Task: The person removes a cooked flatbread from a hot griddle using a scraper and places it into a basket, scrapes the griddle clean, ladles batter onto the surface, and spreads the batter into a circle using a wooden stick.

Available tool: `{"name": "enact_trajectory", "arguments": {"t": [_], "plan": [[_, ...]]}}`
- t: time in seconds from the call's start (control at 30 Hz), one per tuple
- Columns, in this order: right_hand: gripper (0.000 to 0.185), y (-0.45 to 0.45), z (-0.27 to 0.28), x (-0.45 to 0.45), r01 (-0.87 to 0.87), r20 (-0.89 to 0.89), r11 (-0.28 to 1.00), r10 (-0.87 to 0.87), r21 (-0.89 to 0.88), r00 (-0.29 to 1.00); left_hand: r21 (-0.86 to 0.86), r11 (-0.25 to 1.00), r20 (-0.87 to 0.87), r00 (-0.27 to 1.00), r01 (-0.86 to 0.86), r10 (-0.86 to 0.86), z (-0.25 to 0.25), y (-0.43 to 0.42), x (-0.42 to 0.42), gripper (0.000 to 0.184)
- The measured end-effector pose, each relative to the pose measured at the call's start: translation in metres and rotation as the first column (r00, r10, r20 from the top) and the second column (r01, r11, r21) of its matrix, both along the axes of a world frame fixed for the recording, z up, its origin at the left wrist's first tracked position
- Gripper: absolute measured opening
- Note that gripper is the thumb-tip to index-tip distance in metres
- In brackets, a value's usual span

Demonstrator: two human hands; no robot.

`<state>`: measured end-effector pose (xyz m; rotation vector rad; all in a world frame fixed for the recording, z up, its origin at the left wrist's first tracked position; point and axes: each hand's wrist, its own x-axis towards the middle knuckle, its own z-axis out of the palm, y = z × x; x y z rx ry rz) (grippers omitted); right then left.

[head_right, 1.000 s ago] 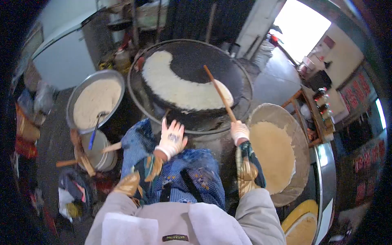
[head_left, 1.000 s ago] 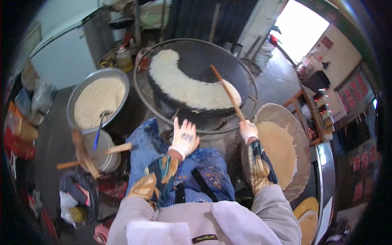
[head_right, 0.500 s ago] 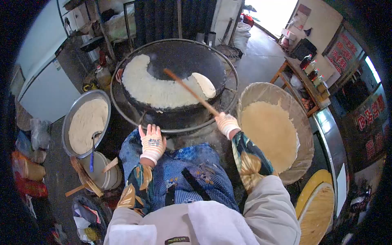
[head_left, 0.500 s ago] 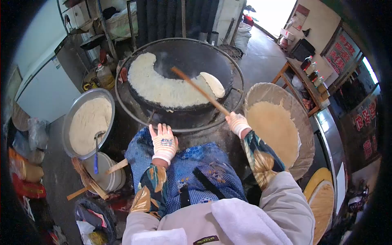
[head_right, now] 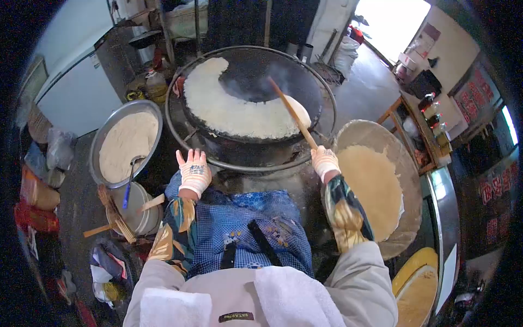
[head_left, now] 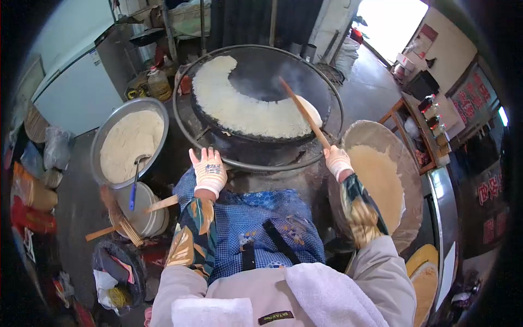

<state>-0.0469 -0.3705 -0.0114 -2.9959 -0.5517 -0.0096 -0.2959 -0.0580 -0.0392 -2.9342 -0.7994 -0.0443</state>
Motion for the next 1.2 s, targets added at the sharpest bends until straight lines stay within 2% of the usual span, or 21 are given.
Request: {"name": "enact_trajectory", "arguments": {"t": [0.07, 0.1, 0.13, 0.2, 0.27, 0.3, 0.37, 0.4, 0.43, 0.47, 0.5, 0.57, 0.63, 0.7, 0.77, 0.87, 0.93, 0.97, 1.07, 1.1, 1.2], "plan": [[0.041, -0.002, -0.019, -0.004, -0.068, -0.048, 0.991, 0.062, -0.117, 0.997, 0.007, 0.998, 0.049, 0.997, -0.065, 0.065, -0.014, 0.018, 0.003, 0.047], [0.041, -0.008, -0.028, 0.008, 0.037, -0.061, 0.991, -0.045, -0.130, 0.997, 0.006, 0.997, 0.076, 0.994, -0.080, 0.079, -0.021, 0.025, 0.002, 0.047], [0.042, -0.012, -0.029, 0.017, 0.042, 0.018, 0.996, -0.041, -0.083, 0.999, 0.009, 0.995, 0.106, 0.989, -0.100, 0.098, -0.017, 0.031, 0.002, 0.048], [0.043, -0.006, -0.030, 0.023, -0.008, 0.073, 0.999, 0.010, -0.033, 0.997, -0.052, 0.990, 0.056, 0.990, -0.128, 0.131, -0.007, 0.043, 0.003, 0.046], [0.043, 0.004, -0.017, 0.002, -0.094, 0.045, 0.995, 0.095, -0.023, 0.994, -0.069, 0.979, -0.104, 0.978, -0.190, 0.182, 0.027, 0.029, 0.005, 0.044], [0.043, 0.008, -0.008, -0.014, -0.133, 0.033, 0.991, 0.134, -0.018, 0.990, -0.037, 0.992, 0.029, 0.993, -0.117, 0.118, 0.007, 0.024, 0.012, 0.030], [0.043, 0.013, -0.004, -0.034, -0.193, -0.074, 0.975, 0.186, -0.109, 0.980, -0.060, 0.992, 0.193, 0.976, 0.110, -0.096, 0.004, -0.016, 0.016, 0.028], [0.043, 0.004, -0.024, -0.031, -0.209, -0.105, 0.970, 0.196, -0.125, 0.975, -0.145, 0.969, 0.190, 0.967, 0.198, -0.169, 0.007, -0.039, 0.017, 0.035], [0.043, -0.009, -0.039, -0.016, -0.138, -0.061, 0.987, 0.133, -0.084, 0.989, -0.127, 0.961, 0.217, 0.952, 0.245, -0.214, -0.004, -0.060, 0.018, 0.044], [0.044, -0.018, -0.045, 0.007, -0.068, -0.015, 0.997, 0.068, -0.041, 0.998, -0.192, 0.954, 0.050, 0.973, 0.231, -0.226, 0.008, -0.077, 0.019, 0.049], [0.044, -0.023, -0.045, 0.016, -0.103, 0.062, 0.994, 0.102, 0.024, 0.993, -0.073, 0.977, 0.059, 0.979, 0.198, -0.194, -0.007, -0.083, 0.023, 0.053], [0.043, -0.009, -0.026, 0.011, -0.054, 0.031, 0.998, 0.055, -0.024, 0.998, 0.114, 0.978, 0.049, 0.982, 0.175, -0.181, -0.025, -0.087, 0.021, 0.061], [0.043, -0.008, -0.038, 0.013, -0.158, 0.118, 0.985, 0.165, -0.067, 0.979, 0.123, 0.974, 0.092, 0.975, 0.192, -0.204, -0.026, -0.076, 0.017, 0.059], [0.044, -0.011, -0.037, 0.004, -0.105, 0.057, 0.988, 0.111, -0.110, 0.992, 0.168, 0.967, 0.066, 0.977, 0.190, -0.203, -0.029, -0.069, 0.015, 0.058], [0.045, -0.022, -0.046, 0.027, 0.009, 0.072, 0.996, -0.003, -0.092, 0.997, 0.165, 0.968, 0.071, 0.976, 0.191, -0.205, -0.035, -0.059, 0.015, 0.057], [0.043, -0.004, -0.033, 0.018, -0.038, 0.090, 0.997, 0.044, -0.063, 0.995, 0.144, 0.971, 0.056, 0.978, 0.189, -0.199, -0.029, -0.049, 0.009, 0.055], [0.043, 0.001, -0.026, -0.007, -0.098, 0.062, 0.989, 0.105, -0.108, 0.993, 0.162, 0.974, 0.046, 0.984, 0.160, -0.169, -0.024, -0.043, 0.009, 0.053], [0.044, 0.000, -0.030, -0.015, -0.146, 0.028, 0.969, 0.154, -0.200, 0.988, 0.136, 0.980, 0.038, 0.988, 0.146, -0.153, -0.021, -0.039, 0.010, 0.049], [0.045, -0.025, -0.046, 0.023, 0.023, 0.042, 0.994, -0.019, -0.107, 0.999, 0.140, 0.982, 0.049, 0.989, 0.128, -0.136, -0.028, -0.027, 0.007, 0.048], [0.045, -0.020, -0.043, 0.024, 0.009, 0.110, 0.994, 0.003, -0.110, 0.994, 0.151, 0.981, 0.061, 0.989, 0.120, -0.131, -0.026, -0.023, 0.006, 0.050], [0.044, -0.007, -0.028, 0.014, -0.052, 0.068, 0.997, 0.056, -0.053, 0.996, 0.075, 0.993, 0.028, 0.995, 0.093, -0.096, -0.016, -0.014, 0.006, 0.052]]}}
